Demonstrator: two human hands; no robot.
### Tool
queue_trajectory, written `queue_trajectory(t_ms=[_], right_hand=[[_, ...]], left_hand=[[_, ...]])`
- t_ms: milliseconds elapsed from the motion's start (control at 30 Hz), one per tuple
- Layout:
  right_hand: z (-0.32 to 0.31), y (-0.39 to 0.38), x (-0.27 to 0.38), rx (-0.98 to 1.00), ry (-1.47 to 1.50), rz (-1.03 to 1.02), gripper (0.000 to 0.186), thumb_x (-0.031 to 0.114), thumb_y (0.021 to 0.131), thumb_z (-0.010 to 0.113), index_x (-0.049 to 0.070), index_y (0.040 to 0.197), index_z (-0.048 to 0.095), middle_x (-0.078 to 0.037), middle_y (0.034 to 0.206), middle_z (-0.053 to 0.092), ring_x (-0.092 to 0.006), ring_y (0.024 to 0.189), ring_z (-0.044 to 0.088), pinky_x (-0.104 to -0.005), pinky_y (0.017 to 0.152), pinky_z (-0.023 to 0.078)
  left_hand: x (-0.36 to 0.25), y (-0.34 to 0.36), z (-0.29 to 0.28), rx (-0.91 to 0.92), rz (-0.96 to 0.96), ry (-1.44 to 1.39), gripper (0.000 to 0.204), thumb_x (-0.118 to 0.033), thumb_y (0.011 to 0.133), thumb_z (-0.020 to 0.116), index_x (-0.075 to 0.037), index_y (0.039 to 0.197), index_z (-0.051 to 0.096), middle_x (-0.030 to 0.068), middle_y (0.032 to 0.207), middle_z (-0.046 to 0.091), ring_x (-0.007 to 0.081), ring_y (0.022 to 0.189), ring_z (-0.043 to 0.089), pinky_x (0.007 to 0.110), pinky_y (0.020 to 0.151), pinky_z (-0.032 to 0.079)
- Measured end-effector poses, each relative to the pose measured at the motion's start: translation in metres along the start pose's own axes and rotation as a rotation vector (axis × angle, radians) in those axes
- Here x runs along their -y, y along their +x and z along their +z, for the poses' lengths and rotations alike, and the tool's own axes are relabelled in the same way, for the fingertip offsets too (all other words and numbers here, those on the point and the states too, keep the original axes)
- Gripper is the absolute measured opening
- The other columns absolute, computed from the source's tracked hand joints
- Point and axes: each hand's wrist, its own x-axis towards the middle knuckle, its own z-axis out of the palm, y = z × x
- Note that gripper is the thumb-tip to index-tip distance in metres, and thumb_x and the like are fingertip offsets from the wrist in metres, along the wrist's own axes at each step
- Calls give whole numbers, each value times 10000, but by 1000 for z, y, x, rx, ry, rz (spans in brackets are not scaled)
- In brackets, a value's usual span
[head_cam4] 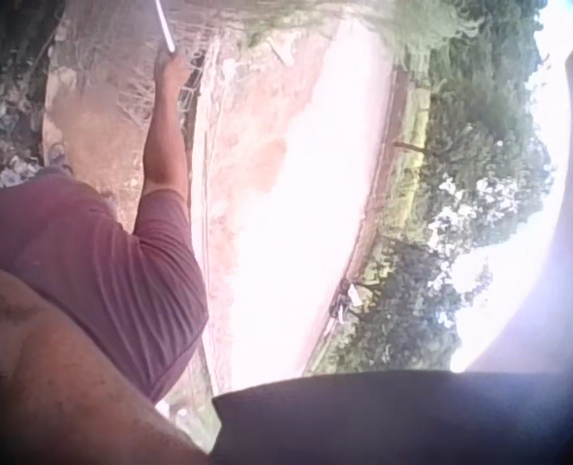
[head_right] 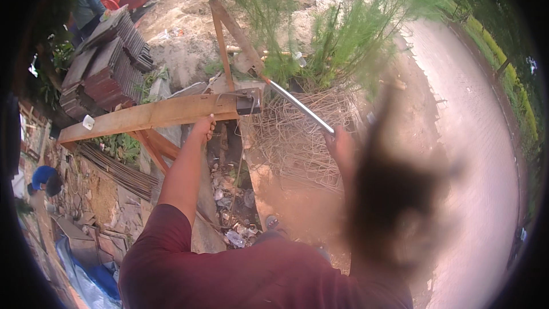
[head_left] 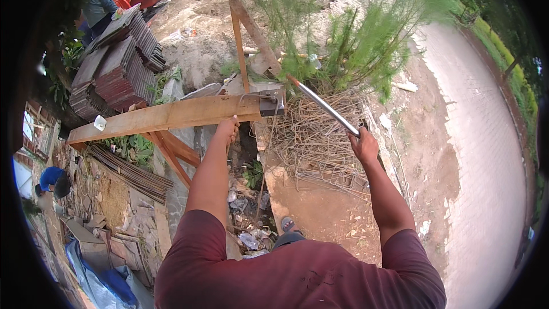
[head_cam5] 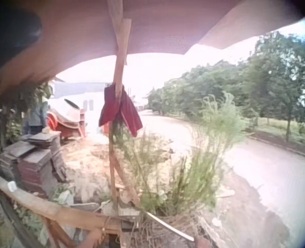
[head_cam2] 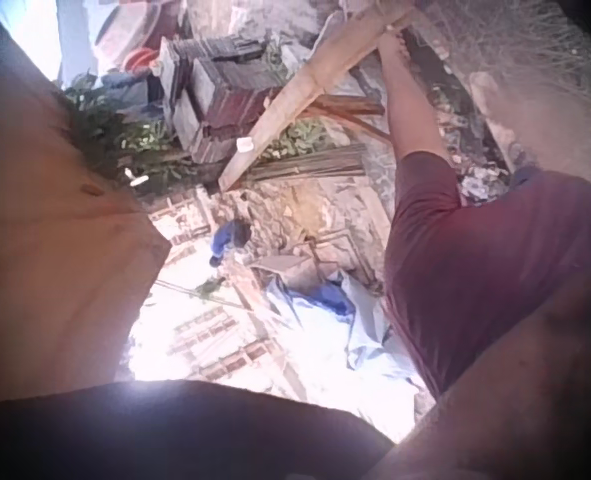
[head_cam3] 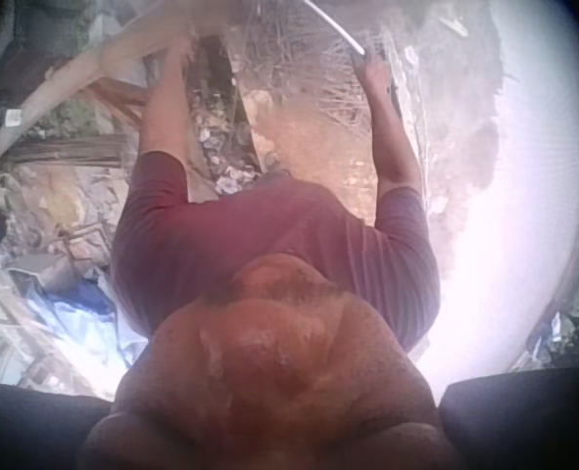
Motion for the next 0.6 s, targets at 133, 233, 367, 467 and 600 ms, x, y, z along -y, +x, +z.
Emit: queue_trajectory(t_ms=[133,233,367,467,600], right_hand=[[-26,-17,-42,4,213,213,412,429,862,600,26,818,524,-218,679,594,-419,682,585,-465,620,447],[-31,-84,-97,133,119,459,403,419,852,594,19,844,546,-236,742,611,-425,730,591,-474,648,449],[-13,-243,-201,440,-100,764,417,367,804,594,14,1026,610,-276,989,624,-423,974,592,-459,856,470],[-46,-337,-224,807,-320,1126,417,267,794,547,-16,1092,620,-224,1027,651,-333,966,642,-423,844,494],[-82,-512,-315,1244,40,1459,379,275,811,552,-25,1030,628,-175,892,657,-267,792,658,-396,715,497]], left_hand=[[-1,-33,16,-32,55,-99,391,-427,943,499,-78,768,525,-16,543,409,83,408,327,250,377,263],[11,-82,51,98,236,-133,390,-411,948,510,-73,753,524,-13,546,422,82,422,356,252,387,283],[70,-144,99,49,394,84,401,-404,945,527,-61,738,540,-14,555,447,74,441,353,240,433,286],[144,-171,108,-33,557,444,418,-413,913,573,-8,806,591,64,581,513,150,510,446,301,493,365],[204,-205,111,37,508,745,350,-356,905,573,-10,883,621,147,641,555,244,586,520,371,580,427]])
